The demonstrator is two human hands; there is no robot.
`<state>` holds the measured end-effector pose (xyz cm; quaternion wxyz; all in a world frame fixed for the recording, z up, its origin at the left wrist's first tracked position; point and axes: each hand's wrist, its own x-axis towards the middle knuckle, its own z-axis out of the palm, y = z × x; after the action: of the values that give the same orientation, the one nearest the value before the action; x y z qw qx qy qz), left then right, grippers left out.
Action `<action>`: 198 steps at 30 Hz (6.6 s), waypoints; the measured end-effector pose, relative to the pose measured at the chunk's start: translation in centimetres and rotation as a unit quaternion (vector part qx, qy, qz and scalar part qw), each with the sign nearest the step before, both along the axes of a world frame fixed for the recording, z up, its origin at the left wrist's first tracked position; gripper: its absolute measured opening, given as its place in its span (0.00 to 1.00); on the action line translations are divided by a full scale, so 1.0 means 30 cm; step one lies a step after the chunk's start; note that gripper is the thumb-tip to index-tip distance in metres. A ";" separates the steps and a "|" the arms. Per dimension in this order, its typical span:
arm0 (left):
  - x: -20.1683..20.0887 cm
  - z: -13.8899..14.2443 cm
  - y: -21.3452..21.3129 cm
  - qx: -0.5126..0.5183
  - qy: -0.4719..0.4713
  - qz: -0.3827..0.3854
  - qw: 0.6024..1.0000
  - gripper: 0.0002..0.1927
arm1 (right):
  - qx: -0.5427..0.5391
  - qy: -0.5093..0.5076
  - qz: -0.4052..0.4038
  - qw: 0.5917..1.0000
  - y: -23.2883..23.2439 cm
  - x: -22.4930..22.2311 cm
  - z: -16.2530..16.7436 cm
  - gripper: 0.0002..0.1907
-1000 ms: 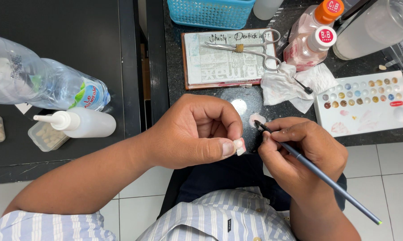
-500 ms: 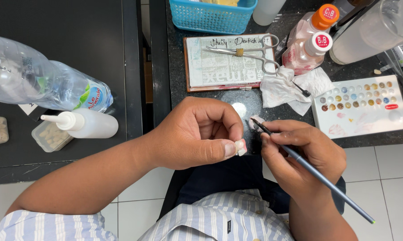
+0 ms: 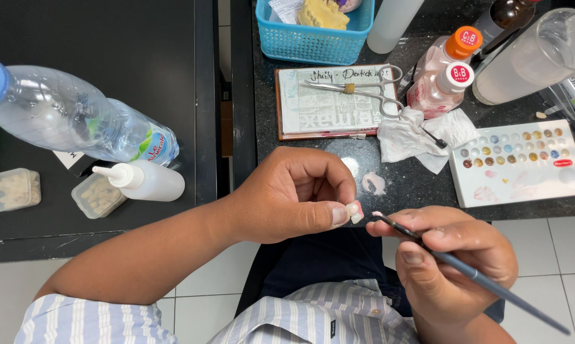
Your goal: The person sits on the floor and uses a fine brush to apply pink material to a small dental prosthesis. They briefly operate a nearby machine's control panel before resuming the painting task.
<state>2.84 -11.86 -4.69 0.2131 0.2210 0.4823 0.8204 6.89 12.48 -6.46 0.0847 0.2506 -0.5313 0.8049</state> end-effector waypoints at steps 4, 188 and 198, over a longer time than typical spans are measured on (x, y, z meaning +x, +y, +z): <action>0.005 0.000 -0.003 0.003 -0.003 -0.005 1.000 0.04 | -0.101 -0.072 0.103 0.987 0.009 -0.035 -0.033 0.05; 0.018 0.021 -0.022 -0.100 0.014 -0.119 0.988 0.03 | 0.163 0.041 0.010 0.986 0.005 0.018 0.065 0.15; 0.018 0.022 -0.021 -0.096 0.014 -0.119 0.988 0.03 | 0.180 0.042 -0.002 0.983 -0.003 0.015 0.076 0.15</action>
<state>3.36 -12.49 -4.02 0.3223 0.2672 0.5319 0.7361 7.35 12.38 -4.19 0.0625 0.2942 -0.6637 0.6849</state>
